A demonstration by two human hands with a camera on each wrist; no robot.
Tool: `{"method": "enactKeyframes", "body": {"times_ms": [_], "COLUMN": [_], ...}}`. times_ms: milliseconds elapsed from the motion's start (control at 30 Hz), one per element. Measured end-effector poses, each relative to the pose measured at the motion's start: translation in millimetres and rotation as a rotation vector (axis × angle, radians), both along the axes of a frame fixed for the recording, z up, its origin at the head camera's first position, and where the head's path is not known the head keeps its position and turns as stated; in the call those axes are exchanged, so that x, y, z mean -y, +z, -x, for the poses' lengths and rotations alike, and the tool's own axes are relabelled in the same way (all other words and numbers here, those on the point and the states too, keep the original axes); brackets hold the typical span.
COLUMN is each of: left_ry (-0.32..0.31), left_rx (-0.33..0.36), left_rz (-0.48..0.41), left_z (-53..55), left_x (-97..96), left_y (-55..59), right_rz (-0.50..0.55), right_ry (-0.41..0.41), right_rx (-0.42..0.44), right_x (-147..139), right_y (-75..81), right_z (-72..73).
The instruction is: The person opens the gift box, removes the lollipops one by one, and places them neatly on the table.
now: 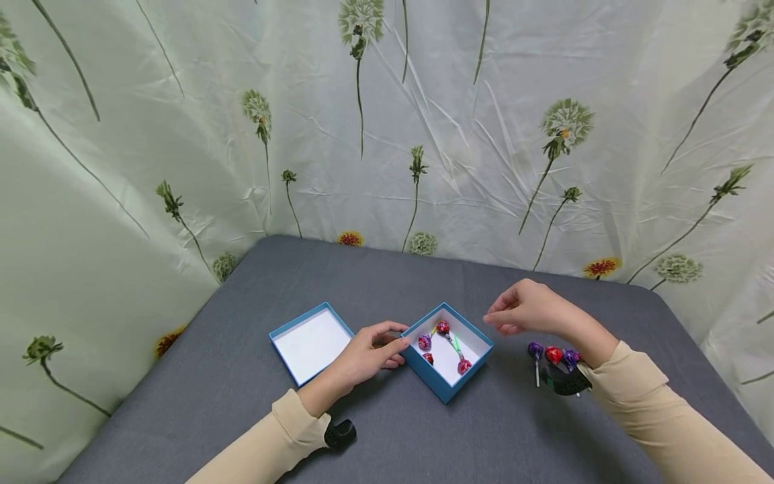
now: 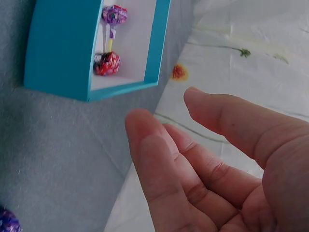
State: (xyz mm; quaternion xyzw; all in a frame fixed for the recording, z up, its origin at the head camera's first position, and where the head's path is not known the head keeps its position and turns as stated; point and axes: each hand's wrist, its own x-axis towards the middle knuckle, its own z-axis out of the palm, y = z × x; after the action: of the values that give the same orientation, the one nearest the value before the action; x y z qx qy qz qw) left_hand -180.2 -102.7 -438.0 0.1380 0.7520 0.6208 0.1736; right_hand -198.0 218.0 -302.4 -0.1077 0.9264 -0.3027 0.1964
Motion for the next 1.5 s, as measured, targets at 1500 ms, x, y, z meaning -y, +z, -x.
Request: {"method": "enactKeyframes", "body": {"times_ms": [1500], "left_ry": [-0.01], "left_rx": [-0.003], "left_rz": [-0.017], "left_z": [0.1], "left_x": [0.7], "left_y": [1.6], "right_rz": [-0.316], "right_ry": [0.08], "right_rx": [0.11], "right_x": [93.4], "right_y": [-37.3], "right_z": [20.2]}}
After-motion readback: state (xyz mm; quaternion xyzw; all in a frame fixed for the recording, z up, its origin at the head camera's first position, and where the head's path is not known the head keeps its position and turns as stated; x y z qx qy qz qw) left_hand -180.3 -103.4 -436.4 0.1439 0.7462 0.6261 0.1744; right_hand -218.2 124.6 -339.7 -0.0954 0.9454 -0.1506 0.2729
